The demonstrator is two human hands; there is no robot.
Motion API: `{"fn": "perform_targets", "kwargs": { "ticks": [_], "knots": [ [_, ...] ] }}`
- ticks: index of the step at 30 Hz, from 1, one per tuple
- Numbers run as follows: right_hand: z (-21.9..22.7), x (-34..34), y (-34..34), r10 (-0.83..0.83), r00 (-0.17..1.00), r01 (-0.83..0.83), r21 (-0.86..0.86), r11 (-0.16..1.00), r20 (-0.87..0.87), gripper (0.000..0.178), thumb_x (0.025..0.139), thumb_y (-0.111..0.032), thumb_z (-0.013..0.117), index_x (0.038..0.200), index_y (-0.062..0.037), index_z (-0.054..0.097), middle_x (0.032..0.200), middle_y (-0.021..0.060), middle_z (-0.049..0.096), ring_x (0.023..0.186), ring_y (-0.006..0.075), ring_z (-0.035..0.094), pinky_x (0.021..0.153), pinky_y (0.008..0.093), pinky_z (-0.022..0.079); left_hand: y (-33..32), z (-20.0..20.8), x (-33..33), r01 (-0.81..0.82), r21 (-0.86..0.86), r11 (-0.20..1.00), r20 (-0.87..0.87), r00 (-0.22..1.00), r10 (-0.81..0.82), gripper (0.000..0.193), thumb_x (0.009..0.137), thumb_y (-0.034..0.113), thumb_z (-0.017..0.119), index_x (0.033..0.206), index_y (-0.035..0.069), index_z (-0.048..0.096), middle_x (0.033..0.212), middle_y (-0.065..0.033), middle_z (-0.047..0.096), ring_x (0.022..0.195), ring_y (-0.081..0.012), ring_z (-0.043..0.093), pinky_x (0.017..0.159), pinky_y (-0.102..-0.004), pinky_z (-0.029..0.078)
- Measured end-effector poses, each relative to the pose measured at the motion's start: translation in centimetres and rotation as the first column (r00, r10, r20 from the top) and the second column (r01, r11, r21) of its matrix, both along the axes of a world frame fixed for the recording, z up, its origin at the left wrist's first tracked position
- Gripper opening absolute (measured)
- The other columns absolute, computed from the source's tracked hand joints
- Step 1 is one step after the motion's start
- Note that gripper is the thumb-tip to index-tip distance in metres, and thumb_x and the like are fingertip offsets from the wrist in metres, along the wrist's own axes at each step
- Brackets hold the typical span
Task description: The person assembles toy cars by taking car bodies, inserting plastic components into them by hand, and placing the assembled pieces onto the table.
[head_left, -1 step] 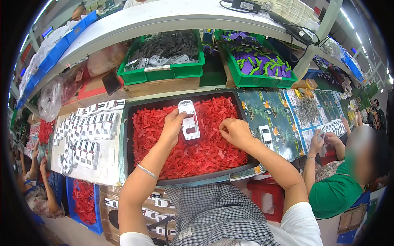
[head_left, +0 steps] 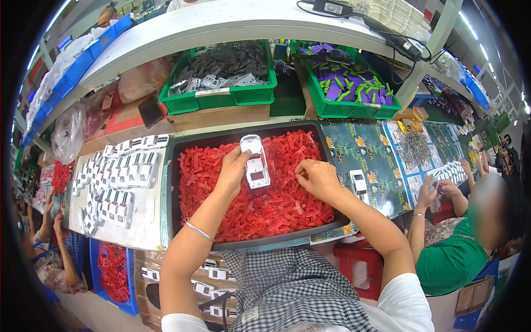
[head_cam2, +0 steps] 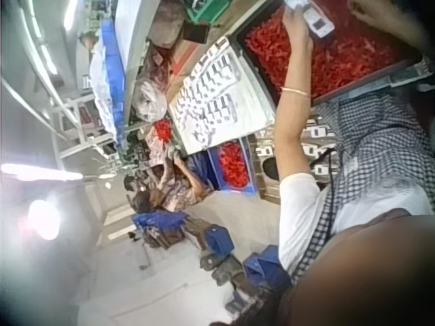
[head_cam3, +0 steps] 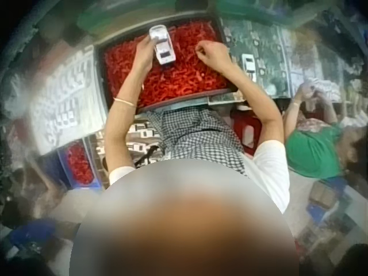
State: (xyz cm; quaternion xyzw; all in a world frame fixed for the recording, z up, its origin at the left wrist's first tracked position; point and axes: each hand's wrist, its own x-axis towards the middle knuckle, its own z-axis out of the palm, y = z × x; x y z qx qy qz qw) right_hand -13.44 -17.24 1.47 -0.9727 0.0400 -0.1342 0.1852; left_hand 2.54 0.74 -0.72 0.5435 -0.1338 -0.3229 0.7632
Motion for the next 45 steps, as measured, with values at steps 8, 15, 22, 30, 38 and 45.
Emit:
{"fn": "perform_targets", "kwargs": {
  "ticks": [8,15,22,30,38,45],
  "knots": [
    [2.2,3.6,3.1,-0.054,0.956,-0.061,0.377,0.924,0.288,0.023,0.080,-0.002,0.062,0.102,-0.0058,0.058,0.073,0.0061,0.059,0.060,0.0161,0.059,0.055,0.0307,0.047,-0.5,0.2,-1.7,0.039,0.011,0.999,0.095,0.995,-0.039,0.029,0.096,0.009,0.050,0.122,-0.003,0.052,0.107,-0.0083,0.063,0.095,-0.0141,0.062,0.081,-0.0283,0.050],
    [0.0,6.4,5.8,-0.047,0.988,0.047,0.001,0.999,0.145,0.021,0.083,-0.014,0.061,0.103,-0.0069,0.054,0.082,0.0166,0.064,0.069,0.0356,0.064,0.058,0.0459,0.051,-0.5,-0.2,-1.8,-0.006,0.063,0.998,0.147,0.989,-0.003,0.026,0.097,0.018,0.050,0.118,0.003,0.056,0.092,0.0006,0.062,0.075,-0.0050,0.055,0.062,-0.0200,0.043],
    [0.3,5.3,3.8,0.152,0.930,-0.170,0.025,0.985,0.334,0.011,0.077,-0.004,0.063,0.087,-0.0082,0.064,0.087,0.0063,0.061,0.083,0.0270,0.060,0.065,0.0393,0.050,-0.2,0.1,-1.2,0.002,0.042,0.999,0.045,0.999,-0.004,0.026,0.097,0.012,0.048,0.118,-0.002,0.054,0.102,-0.0074,0.064,0.089,-0.0118,0.060,0.076,-0.0258,0.049],
    [0.3,5.2,3.2,0.367,0.910,-0.325,-0.219,0.920,0.193,0.015,0.068,-0.007,0.068,0.083,-0.0085,0.069,0.099,0.0058,0.057,0.097,0.0257,0.051,0.084,0.0400,0.040,-0.3,0.1,-1.4,0.019,0.097,0.995,0.169,0.985,-0.035,0.028,0.098,0.016,0.049,0.119,-0.003,0.054,0.101,-0.0069,0.064,0.088,-0.0107,0.060,0.076,-0.0255,0.048],
    [-0.6,6.0,3.9,0.110,0.888,-0.074,-0.099,0.992,0.447,0.013,0.067,-0.010,0.072,0.077,-0.0075,0.063,0.093,0.0037,0.057,0.092,0.0240,0.052,0.082,0.0394,0.039,-0.6,0.5,-2.2,0.053,0.056,0.997,0.149,0.987,-0.061,0.030,0.099,0.013,0.047,0.124,-0.002,0.051,0.106,-0.0064,0.063,0.092,-0.0098,0.058,0.080,-0.0251,0.046],
    [-1.0,6.0,4.3,0.157,0.879,-0.067,-0.209,0.976,0.451,0.011,0.069,-0.004,0.066,0.079,-0.0045,0.064,0.096,0.0056,0.058,0.092,0.0242,0.053,0.083,0.0391,0.039,-0.6,0.0,-2.3,0.042,0.091,0.995,0.156,0.986,-0.056,0.029,0.098,0.010,0.046,0.124,-0.002,0.050,0.107,-0.0069,0.063,0.094,-0.0103,0.058,0.081,-0.0251,0.046]
  ]
}}
